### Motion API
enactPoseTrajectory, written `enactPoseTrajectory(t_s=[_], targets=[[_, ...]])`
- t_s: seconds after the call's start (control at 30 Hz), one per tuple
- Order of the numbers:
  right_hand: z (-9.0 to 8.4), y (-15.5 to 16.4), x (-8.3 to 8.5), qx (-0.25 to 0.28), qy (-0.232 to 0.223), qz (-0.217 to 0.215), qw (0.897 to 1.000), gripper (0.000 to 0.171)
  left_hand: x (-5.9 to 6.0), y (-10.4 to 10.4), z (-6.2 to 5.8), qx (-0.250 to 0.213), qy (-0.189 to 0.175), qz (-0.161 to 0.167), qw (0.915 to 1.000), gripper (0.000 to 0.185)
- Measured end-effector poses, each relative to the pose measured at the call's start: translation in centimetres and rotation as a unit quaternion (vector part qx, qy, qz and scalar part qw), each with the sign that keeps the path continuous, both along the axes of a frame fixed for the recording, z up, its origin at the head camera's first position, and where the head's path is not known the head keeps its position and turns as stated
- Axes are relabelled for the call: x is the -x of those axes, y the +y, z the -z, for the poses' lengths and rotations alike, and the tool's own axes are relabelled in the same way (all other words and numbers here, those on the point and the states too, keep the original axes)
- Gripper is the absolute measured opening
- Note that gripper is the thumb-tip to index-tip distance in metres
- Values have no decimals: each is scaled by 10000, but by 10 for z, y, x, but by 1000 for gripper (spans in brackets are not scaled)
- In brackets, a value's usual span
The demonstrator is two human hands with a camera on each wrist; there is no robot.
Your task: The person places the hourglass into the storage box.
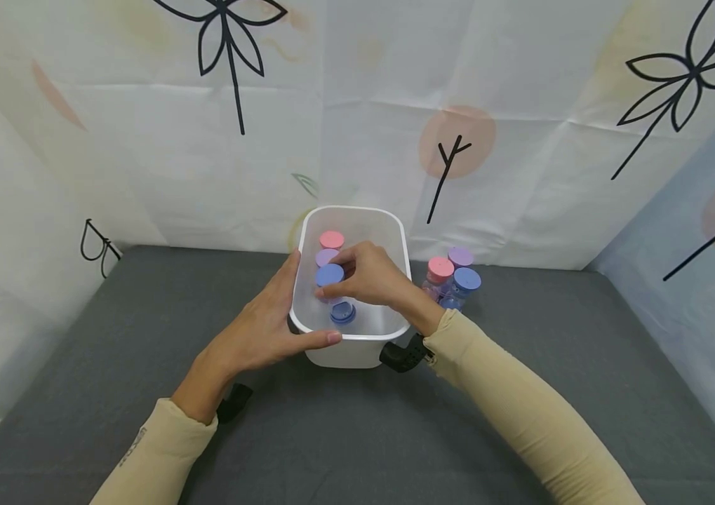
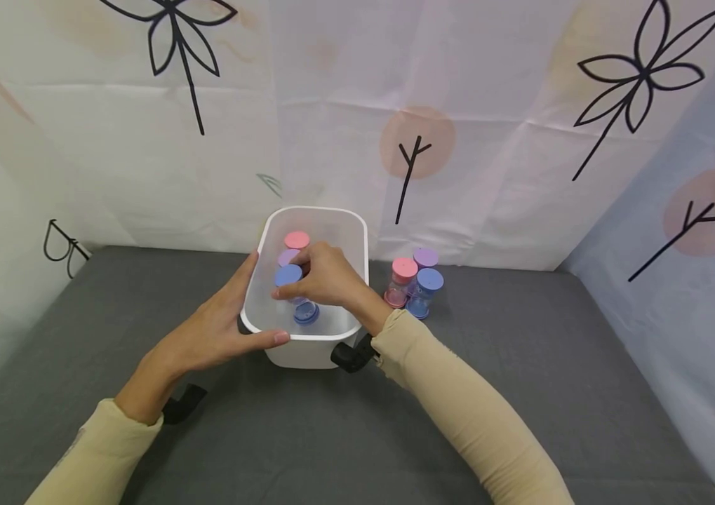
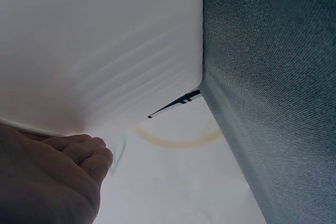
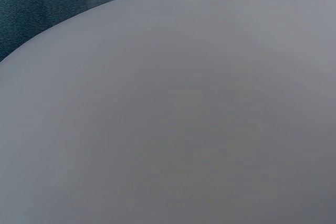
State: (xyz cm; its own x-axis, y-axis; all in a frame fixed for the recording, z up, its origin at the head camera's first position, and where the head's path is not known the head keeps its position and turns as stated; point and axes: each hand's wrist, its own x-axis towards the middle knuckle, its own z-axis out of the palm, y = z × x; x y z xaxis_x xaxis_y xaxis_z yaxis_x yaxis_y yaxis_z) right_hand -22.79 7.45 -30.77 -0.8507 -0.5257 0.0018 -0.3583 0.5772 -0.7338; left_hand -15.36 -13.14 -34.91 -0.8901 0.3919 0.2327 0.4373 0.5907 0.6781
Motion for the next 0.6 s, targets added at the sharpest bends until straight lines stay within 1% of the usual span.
enactPoseTrajectory(t_s=[0.1, 0.23, 0.37, 0.6], targets=[[0, -1, 0, 2, -10, -113, 9999, 45, 0, 0, 0, -17, -11, 13, 10000, 125], [0, -3, 0, -129, 26, -248, 9996, 47, 0, 0, 0, -69, -5, -7, 10000, 124], [0, -5, -1, -252, 73, -301, 9992, 47, 1, 0, -1, -116, 40, -10, 9999, 125], [0, -7, -1, -419, 268, -359, 9981, 52, 1, 0, 0, -34, 26, 2, 10000, 125]])
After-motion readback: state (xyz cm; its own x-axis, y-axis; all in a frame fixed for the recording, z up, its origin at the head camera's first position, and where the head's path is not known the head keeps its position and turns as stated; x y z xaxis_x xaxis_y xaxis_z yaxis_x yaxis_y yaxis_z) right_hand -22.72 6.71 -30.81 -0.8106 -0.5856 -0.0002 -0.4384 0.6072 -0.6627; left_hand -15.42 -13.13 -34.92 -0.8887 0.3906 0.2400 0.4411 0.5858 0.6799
